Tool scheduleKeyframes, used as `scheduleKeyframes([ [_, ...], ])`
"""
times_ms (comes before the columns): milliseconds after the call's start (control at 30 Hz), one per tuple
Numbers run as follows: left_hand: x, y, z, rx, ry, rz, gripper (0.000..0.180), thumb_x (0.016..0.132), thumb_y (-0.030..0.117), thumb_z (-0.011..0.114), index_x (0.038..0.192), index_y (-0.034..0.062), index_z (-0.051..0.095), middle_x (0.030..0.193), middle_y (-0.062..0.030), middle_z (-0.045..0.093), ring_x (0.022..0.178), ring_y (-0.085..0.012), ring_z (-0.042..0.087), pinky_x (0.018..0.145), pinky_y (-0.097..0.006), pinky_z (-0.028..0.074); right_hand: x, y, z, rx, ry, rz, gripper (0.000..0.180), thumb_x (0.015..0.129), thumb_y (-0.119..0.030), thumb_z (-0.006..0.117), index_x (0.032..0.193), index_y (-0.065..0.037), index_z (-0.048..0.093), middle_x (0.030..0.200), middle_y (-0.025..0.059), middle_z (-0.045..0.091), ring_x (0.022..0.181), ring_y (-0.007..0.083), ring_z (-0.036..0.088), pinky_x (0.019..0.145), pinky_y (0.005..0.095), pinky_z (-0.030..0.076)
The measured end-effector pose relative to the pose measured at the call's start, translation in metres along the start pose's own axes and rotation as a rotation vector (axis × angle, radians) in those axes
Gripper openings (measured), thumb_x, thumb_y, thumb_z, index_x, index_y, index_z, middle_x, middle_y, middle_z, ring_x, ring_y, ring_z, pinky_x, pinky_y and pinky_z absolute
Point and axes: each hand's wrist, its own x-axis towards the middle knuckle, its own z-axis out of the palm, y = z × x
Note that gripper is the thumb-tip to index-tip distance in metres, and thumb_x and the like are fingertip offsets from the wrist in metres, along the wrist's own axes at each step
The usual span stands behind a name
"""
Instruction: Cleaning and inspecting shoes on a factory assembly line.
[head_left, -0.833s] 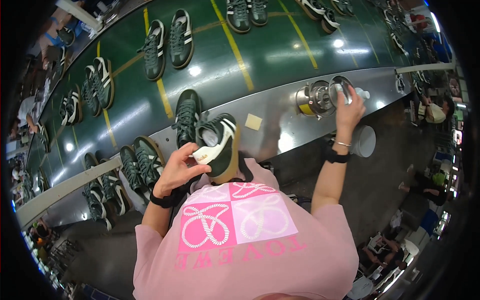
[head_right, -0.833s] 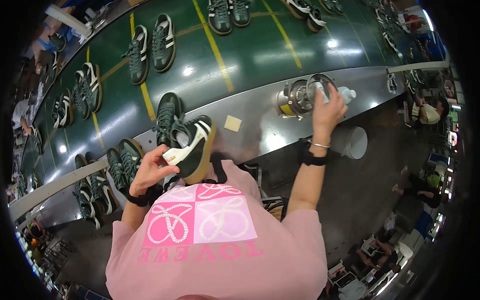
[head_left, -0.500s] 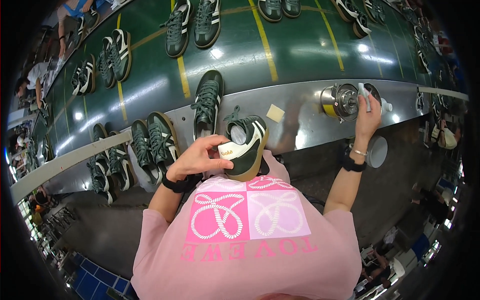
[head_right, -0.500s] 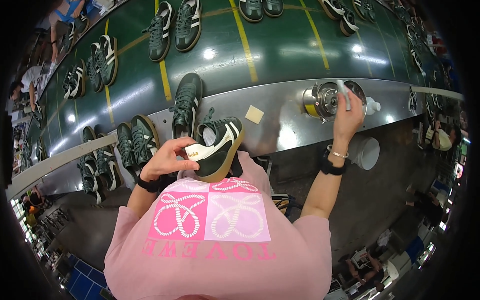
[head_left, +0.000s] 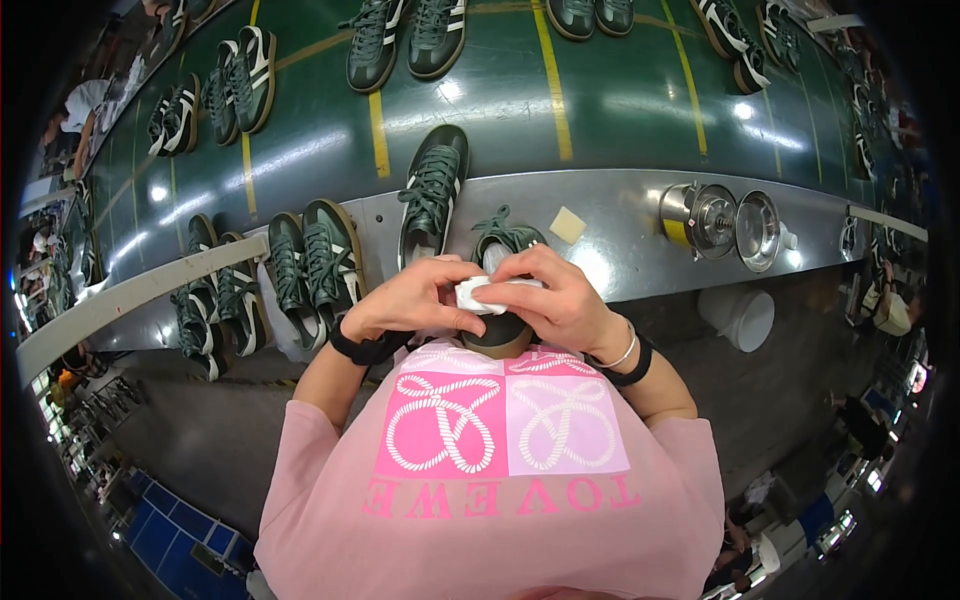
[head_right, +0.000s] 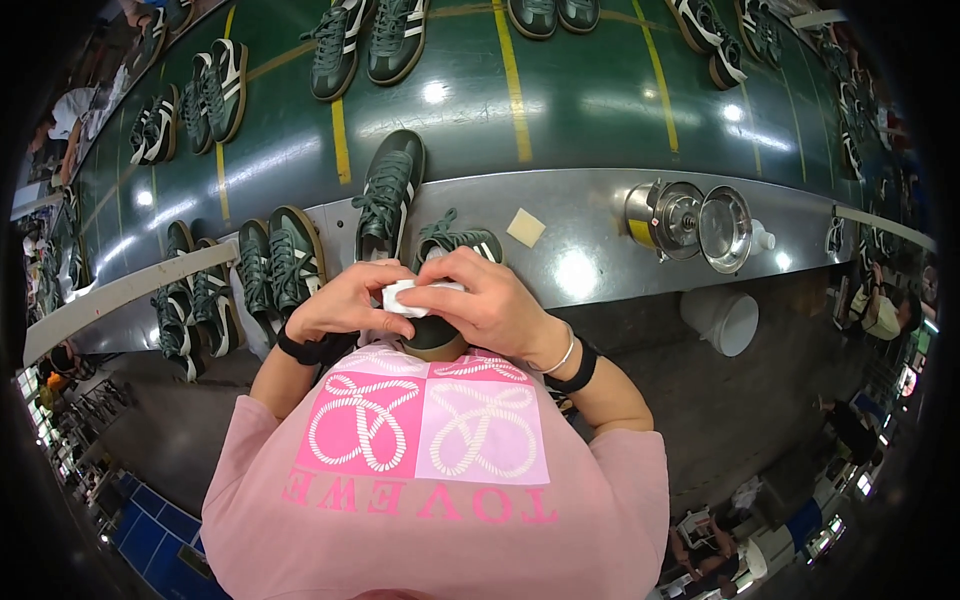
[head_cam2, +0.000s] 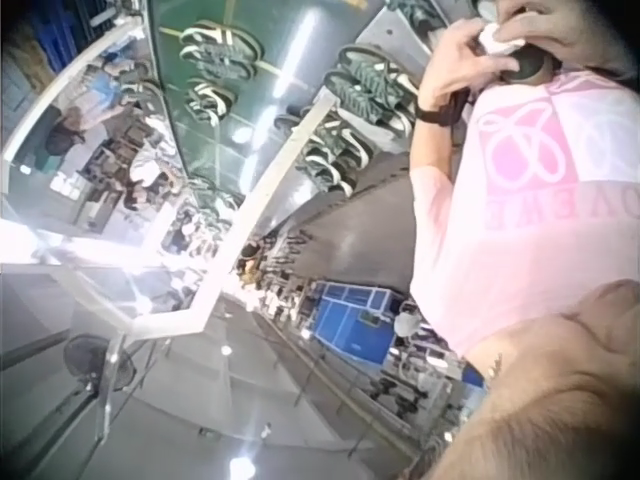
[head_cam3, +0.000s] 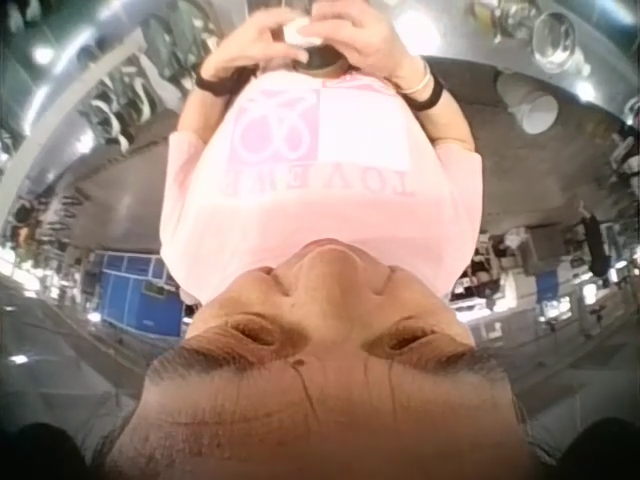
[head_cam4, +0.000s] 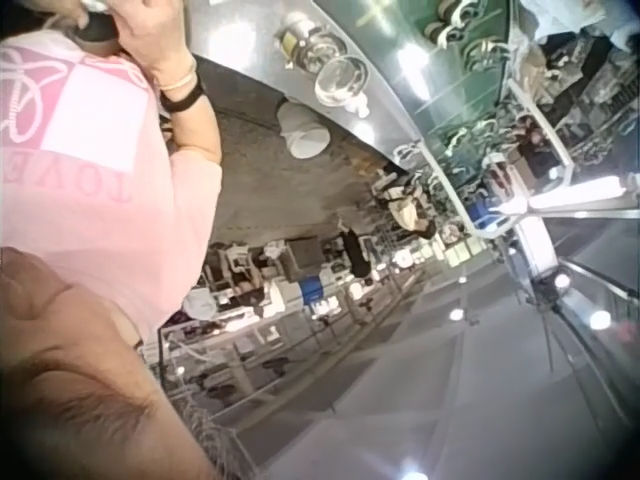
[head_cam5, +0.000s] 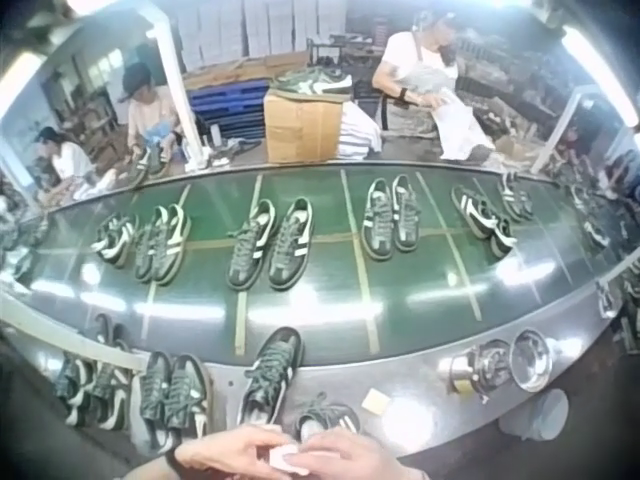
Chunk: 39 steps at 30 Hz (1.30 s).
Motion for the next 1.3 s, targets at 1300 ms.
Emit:
scheduleKeyframes([
  [1300,0.022,0.007,0.000,-0.065,-0.088,0.036,0.066,0.064,0.017,0.094,0.121,0.0031,0.062,0.098,-0.0008,0.064,0.081,-0.0059,0.058,0.069,-0.023,0.049,0.003,-0.020,-0.022,-0.251,0.011,-0.007,0.044,0.069,0.003,0.072,0.109,-0.014,0.074,0.096,0.0079,0.063,0.084,0.0237,0.065,0.068,0.0336,0.055],
])
